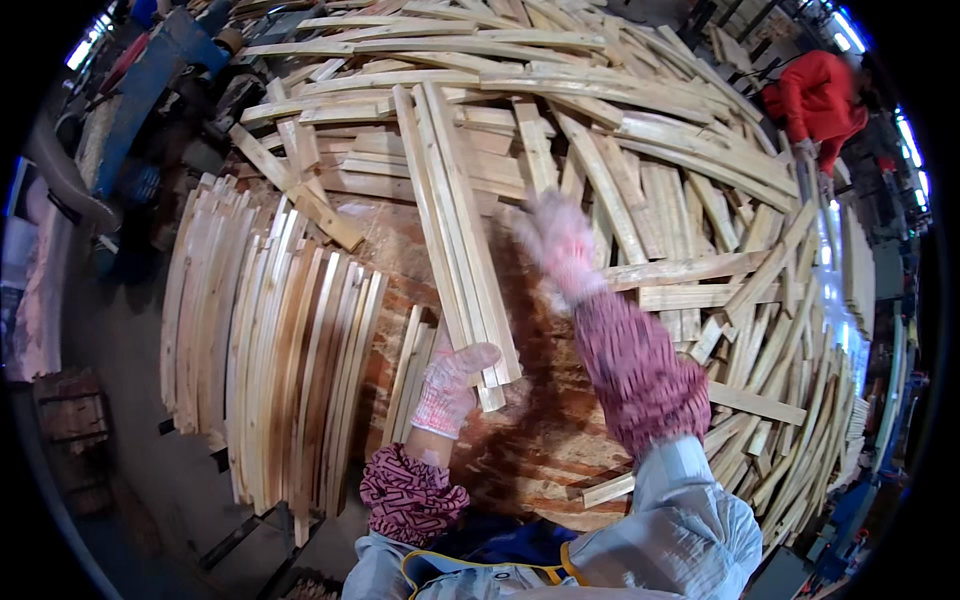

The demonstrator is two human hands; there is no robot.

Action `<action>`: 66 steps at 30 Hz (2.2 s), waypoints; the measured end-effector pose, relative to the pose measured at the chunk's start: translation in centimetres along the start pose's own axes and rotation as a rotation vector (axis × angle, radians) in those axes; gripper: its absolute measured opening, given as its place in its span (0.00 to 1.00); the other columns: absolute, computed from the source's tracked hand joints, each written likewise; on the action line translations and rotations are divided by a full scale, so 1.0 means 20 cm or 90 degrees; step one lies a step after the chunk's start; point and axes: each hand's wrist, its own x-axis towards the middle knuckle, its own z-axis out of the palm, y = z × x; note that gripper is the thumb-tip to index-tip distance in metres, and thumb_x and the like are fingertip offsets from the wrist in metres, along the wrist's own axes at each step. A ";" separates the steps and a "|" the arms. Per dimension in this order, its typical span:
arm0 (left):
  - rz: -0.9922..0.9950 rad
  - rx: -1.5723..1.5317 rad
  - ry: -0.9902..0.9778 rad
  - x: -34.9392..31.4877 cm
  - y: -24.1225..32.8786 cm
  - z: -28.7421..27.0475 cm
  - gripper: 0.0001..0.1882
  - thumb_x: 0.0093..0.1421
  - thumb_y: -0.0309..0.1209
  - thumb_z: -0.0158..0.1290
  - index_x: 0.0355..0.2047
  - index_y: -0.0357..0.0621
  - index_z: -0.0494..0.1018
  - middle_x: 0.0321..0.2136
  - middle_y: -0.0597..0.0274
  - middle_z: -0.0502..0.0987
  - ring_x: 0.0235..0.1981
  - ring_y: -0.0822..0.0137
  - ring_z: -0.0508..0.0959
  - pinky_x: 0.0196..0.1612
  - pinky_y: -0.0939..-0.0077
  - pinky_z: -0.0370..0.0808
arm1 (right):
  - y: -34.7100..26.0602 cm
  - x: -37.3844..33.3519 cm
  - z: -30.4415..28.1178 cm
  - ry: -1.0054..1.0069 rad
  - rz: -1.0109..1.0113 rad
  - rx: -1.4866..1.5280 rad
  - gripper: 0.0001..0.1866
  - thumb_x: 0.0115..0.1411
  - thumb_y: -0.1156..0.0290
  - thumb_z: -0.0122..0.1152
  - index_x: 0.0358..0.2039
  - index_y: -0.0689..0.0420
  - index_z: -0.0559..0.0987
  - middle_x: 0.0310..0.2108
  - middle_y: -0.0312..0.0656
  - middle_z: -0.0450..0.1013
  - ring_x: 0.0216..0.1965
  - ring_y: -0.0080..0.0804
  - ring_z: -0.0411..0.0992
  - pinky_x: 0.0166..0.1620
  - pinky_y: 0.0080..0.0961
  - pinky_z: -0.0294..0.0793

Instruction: The person picks up wooden planks from a pile and stacks them on a table. The person repeatedly picks up planks, aligns them, and places them in a neat stack.

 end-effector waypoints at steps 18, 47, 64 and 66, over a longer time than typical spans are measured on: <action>-0.197 0.275 -0.088 -1.14 -0.62 -0.42 0.57 0.46 0.17 0.61 0.71 0.50 0.38 0.52 0.59 0.72 0.49 0.64 0.74 0.49 0.70 0.76 | -0.38 -2.12 0.23 -0.210 0.368 1.027 0.20 0.63 0.64 0.57 0.53 0.61 0.73 0.41 0.41 0.76 0.43 0.31 0.74 0.48 0.29 0.74; -0.143 0.505 -0.097 -1.26 -0.99 -1.00 0.52 0.51 0.29 0.65 0.70 0.43 0.43 0.60 0.51 0.67 0.59 0.59 0.69 0.61 0.71 0.63 | -0.61 -2.54 0.93 0.068 0.682 0.772 0.23 0.63 0.48 0.51 0.41 0.55 0.80 0.31 0.46 0.75 0.32 0.40 0.71 0.36 0.35 0.67; -0.122 0.264 -0.157 -1.48 -0.69 -0.68 0.36 0.61 0.25 0.53 0.68 0.49 0.52 0.47 0.59 0.72 0.39 0.65 0.76 0.40 0.70 0.78 | -0.79 -2.24 0.09 -0.051 0.344 0.700 0.43 0.55 0.53 0.58 0.65 0.62 0.57 0.50 0.65 0.71 0.54 0.56 0.70 0.56 0.39 0.69; -0.162 0.343 -0.149 -1.41 -0.76 -0.81 0.41 0.58 0.21 0.52 0.69 0.51 0.48 0.46 0.56 0.72 0.38 0.64 0.76 0.40 0.70 0.77 | -0.73 -2.28 0.20 -0.045 0.343 0.703 0.39 0.56 0.57 0.56 0.66 0.57 0.57 0.46 0.64 0.73 0.50 0.55 0.73 0.52 0.40 0.72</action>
